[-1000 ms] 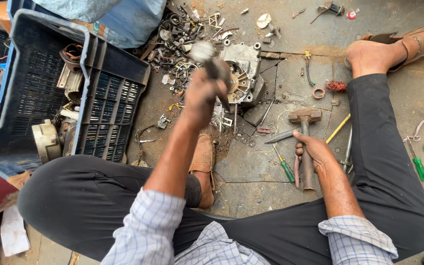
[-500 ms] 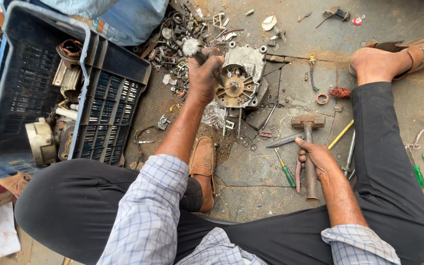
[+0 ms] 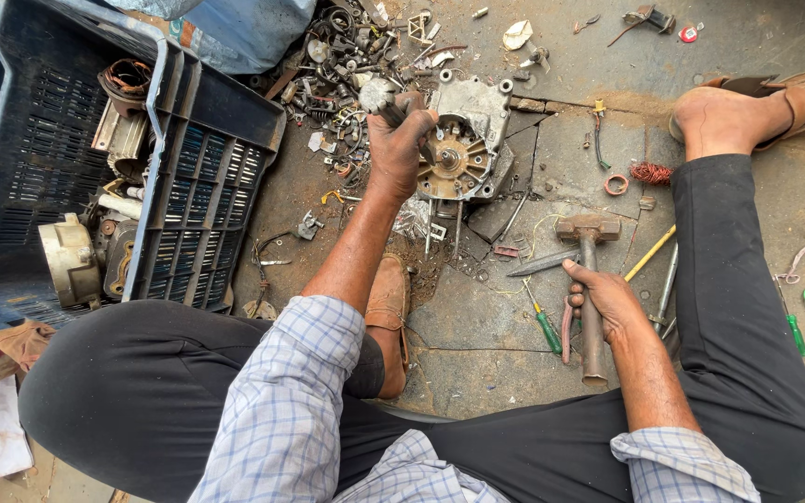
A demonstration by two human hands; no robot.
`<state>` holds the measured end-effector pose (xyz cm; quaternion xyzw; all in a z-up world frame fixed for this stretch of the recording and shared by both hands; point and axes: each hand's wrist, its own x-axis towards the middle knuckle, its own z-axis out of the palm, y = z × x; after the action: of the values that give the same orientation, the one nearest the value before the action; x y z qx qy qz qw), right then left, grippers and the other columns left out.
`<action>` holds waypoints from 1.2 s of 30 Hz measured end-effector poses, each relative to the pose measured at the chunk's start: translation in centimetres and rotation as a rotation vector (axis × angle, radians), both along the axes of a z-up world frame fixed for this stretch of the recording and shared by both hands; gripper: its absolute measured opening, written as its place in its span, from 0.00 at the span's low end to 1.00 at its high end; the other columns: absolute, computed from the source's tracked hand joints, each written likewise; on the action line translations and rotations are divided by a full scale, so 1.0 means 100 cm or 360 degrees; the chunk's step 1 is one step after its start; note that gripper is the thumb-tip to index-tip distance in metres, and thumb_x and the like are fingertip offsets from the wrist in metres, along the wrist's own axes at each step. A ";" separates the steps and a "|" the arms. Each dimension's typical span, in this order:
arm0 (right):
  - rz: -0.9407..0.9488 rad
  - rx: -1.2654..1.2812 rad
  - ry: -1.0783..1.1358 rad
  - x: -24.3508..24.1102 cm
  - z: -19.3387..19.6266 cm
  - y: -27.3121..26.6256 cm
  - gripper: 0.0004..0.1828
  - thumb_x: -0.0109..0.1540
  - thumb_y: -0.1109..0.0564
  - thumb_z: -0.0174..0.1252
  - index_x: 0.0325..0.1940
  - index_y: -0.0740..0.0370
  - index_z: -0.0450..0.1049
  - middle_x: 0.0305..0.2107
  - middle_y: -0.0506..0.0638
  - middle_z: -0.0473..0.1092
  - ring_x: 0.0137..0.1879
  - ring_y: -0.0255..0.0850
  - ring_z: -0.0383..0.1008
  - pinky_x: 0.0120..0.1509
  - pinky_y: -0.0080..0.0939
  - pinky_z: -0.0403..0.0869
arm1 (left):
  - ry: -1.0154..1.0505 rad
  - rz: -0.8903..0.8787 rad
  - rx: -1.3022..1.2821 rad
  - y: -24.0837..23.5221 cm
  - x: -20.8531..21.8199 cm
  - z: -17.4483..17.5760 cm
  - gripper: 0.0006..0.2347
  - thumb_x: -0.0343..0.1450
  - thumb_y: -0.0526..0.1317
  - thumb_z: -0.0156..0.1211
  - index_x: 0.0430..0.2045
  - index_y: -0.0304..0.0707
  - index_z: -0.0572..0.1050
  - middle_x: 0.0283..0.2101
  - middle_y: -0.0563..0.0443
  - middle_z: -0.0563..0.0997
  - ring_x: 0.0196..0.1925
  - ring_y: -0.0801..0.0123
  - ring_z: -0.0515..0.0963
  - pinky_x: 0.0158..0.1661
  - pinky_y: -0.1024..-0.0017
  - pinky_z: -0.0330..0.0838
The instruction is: The person sits on the floor and uses a hammer and chisel to strike and separate components of a mechanical housing. They repeatedly reposition the part and strike different areas to loosen or remove internal pieces.
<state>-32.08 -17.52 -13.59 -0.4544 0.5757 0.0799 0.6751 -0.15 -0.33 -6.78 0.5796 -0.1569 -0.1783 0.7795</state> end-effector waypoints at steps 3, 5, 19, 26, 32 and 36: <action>-0.0013 0.0015 0.0021 -0.002 -0.009 -0.001 0.17 0.62 0.52 0.65 0.41 0.70 0.71 0.22 0.44 0.66 0.23 0.29 0.66 0.21 0.30 0.67 | -0.0017 0.0071 -0.0088 -0.004 -0.005 -0.010 0.09 0.68 0.33 0.62 0.18 0.44 0.69 0.20 0.61 0.69 0.23 0.79 0.68 0.26 0.76 0.64; -0.0030 0.0018 0.0029 0.000 -0.014 -0.001 0.15 0.63 0.54 0.64 0.41 0.69 0.70 0.22 0.44 0.66 0.23 0.30 0.65 0.22 0.31 0.67 | -0.0029 0.0107 -0.0162 -0.007 -0.007 -0.016 0.09 0.70 0.34 0.64 0.20 0.43 0.70 0.22 0.62 0.70 0.25 0.79 0.68 0.28 0.76 0.65; 0.0571 -0.0958 -0.0916 0.009 0.153 0.043 0.13 0.66 0.54 0.57 0.47 0.66 0.68 0.24 0.48 0.66 0.25 0.33 0.64 0.28 0.33 0.66 | -0.0585 0.0359 0.0255 -0.028 -0.009 -0.039 0.11 0.67 0.38 0.70 0.18 0.36 0.73 0.18 0.63 0.71 0.23 0.85 0.64 0.23 0.75 0.62; 0.0458 -0.0446 -0.1528 0.029 0.264 -0.003 0.23 0.75 0.43 0.46 0.56 0.67 0.68 0.27 0.56 0.70 0.24 0.40 0.68 0.25 0.38 0.69 | -0.0565 0.0338 0.0169 -0.032 -0.019 -0.024 0.07 0.66 0.34 0.63 0.17 0.34 0.74 0.16 0.59 0.71 0.21 0.83 0.67 0.22 0.74 0.61; 0.1014 -0.1646 -0.1355 0.091 0.287 -0.010 0.18 0.70 0.53 0.48 0.55 0.71 0.67 0.34 0.61 0.70 0.34 0.52 0.70 0.36 0.48 0.70 | -0.0600 0.0266 0.0283 -0.037 -0.022 -0.021 0.10 0.65 0.35 0.66 0.11 0.40 0.75 0.13 0.57 0.74 0.16 0.80 0.70 0.20 0.73 0.64; 0.1596 -0.2471 -0.1297 0.115 0.280 0.035 0.15 0.67 0.60 0.50 0.54 0.74 0.67 0.39 0.64 0.69 0.41 0.60 0.71 0.42 0.55 0.71 | -0.0571 0.0193 0.0465 -0.038 -0.026 -0.022 0.11 0.64 0.34 0.66 0.10 0.38 0.73 0.13 0.55 0.74 0.16 0.77 0.69 0.21 0.71 0.64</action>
<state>-20.62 -14.02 14.39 -0.9504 -0.0635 -0.2036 0.2264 -2.79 -4.13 -8.98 0.7170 -0.2305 -0.0461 0.6562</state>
